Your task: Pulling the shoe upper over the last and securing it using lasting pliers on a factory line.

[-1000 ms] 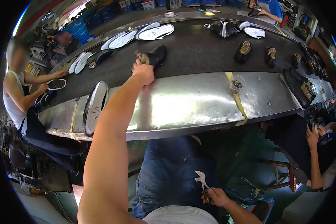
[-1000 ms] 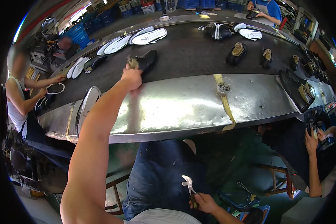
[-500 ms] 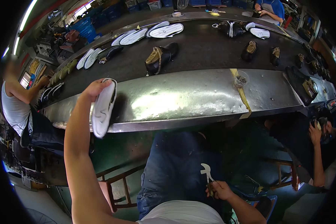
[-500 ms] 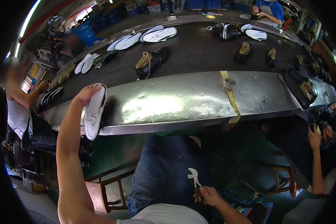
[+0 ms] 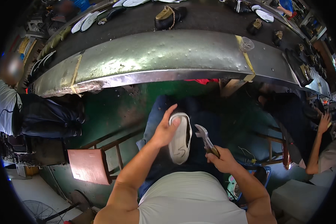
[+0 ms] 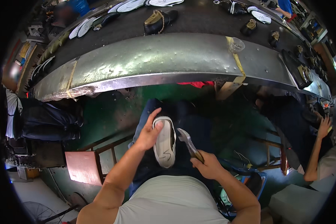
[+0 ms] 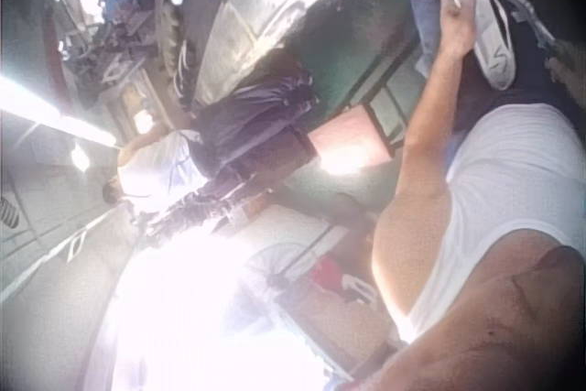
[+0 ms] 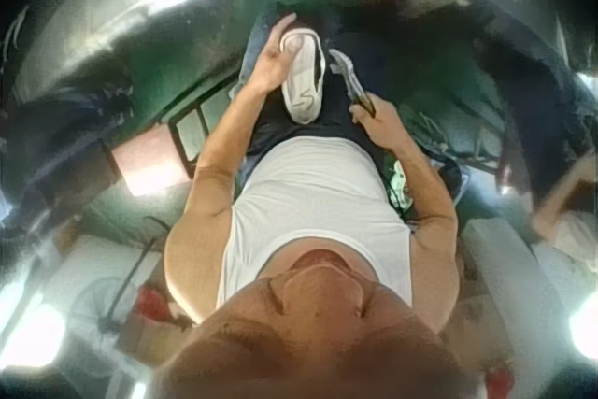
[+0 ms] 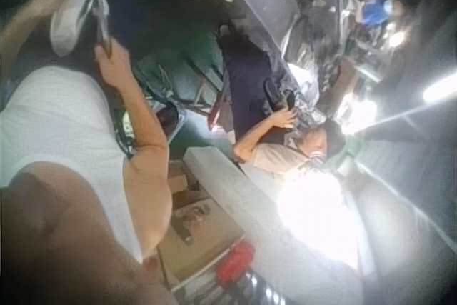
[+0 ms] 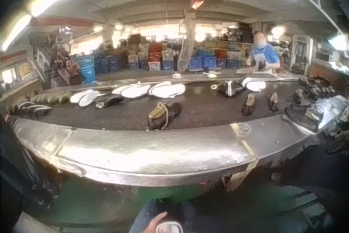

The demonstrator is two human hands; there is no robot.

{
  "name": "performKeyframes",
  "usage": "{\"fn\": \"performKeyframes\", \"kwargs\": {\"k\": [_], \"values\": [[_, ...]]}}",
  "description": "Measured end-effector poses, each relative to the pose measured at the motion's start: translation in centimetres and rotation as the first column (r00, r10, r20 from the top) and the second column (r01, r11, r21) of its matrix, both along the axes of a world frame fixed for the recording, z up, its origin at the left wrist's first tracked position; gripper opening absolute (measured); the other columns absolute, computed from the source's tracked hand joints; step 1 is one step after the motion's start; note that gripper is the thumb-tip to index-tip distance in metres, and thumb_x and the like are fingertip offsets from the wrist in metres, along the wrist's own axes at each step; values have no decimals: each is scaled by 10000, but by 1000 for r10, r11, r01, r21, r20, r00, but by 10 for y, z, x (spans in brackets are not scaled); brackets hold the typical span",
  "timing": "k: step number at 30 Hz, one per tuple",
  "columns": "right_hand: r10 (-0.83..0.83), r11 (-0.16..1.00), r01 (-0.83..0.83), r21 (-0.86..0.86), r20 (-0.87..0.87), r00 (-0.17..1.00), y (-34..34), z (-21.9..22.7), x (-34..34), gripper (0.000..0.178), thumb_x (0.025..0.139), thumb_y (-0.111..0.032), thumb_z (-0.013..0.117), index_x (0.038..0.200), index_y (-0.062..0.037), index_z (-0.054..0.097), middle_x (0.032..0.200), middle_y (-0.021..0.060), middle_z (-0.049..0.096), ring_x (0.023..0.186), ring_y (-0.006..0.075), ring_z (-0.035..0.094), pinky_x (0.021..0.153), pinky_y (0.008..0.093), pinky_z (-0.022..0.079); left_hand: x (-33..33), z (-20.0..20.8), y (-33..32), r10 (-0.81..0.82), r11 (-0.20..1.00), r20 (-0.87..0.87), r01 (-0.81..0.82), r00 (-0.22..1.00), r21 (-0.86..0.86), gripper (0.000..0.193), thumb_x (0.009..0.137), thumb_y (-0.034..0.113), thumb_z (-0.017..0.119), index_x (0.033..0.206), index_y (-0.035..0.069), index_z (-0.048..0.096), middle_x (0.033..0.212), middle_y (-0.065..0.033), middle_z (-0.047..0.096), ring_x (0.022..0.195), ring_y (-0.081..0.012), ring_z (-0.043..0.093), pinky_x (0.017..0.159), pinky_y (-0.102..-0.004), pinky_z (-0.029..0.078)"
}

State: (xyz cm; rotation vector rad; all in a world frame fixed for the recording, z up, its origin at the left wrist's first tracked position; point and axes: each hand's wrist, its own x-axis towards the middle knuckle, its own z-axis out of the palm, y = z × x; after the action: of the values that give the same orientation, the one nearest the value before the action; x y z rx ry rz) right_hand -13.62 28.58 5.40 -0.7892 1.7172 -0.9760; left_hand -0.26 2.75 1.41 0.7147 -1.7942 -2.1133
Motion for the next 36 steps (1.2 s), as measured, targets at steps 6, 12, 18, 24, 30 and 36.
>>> {"fn": "performKeyframes", "kwargs": {"k": [6,12,18,24,30,36], "values": [[40,999,-38,-14,177,983,-43,27,17,302,1006,-185,543,1221,24,580,1029,71,668,950,135,645,844,300,512,7,16,-8,-146,989,-68,147,987,10,585,1055,301,525,1544,114,263,1255,-67,582,1152,-149,521,1032,-298,412],[94,995,-82,-49,355,930,-55,16,-1,258,1015,-176,529,1172,21,583,965,74,666,836,140,651,760,295,526,14,25,-15,-136,982,23,138,990,-126,477,1050,204,538,1489,104,379,1246,-66,598,1149,-134,529,1026,-282,420],[100,992,-109,-56,-138,985,-68,-10,10,200,1004,-165,557,1056,21,611,782,68,662,667,137,635,622,283,510,16,13,-21,-111,991,-35,108,993,-81,439,1025,182,585,1441,107,465,1224,-35,597,1134,-121,532,1019,-288,425],[113,976,-203,-74,-626,771,-59,2,17,255,949,-113,593,1136,59,566,939,219,660,783,385,676,721,455,543,22,11,-27,-121,991,-52,117,991,-69,424,1003,151,616,1408,103,498,1202,-13,582,1104,-114,538,997,-288,435],[316,939,-333,86,-597,738,-68,36,0,236,953,-128,585,1113,44,563,975,226,649,752,388,670,704,463,548,14,5,-20,42,999,36,-43,998,22,365,978,128,640,1334,106,566,1177,-18,614,1071,-106,572,955,-278,478],[180,976,-179,124,0,984,-81,72,-7,237,999,-194,553,1089,24,577,865,124,656,720,214,650,705,342,537,18,5,-25,26,1000,12,-26,1000,7,385,976,109,637,1349,75,545,1130,-17,613,1052,-104,561,964,-283,460]]}}
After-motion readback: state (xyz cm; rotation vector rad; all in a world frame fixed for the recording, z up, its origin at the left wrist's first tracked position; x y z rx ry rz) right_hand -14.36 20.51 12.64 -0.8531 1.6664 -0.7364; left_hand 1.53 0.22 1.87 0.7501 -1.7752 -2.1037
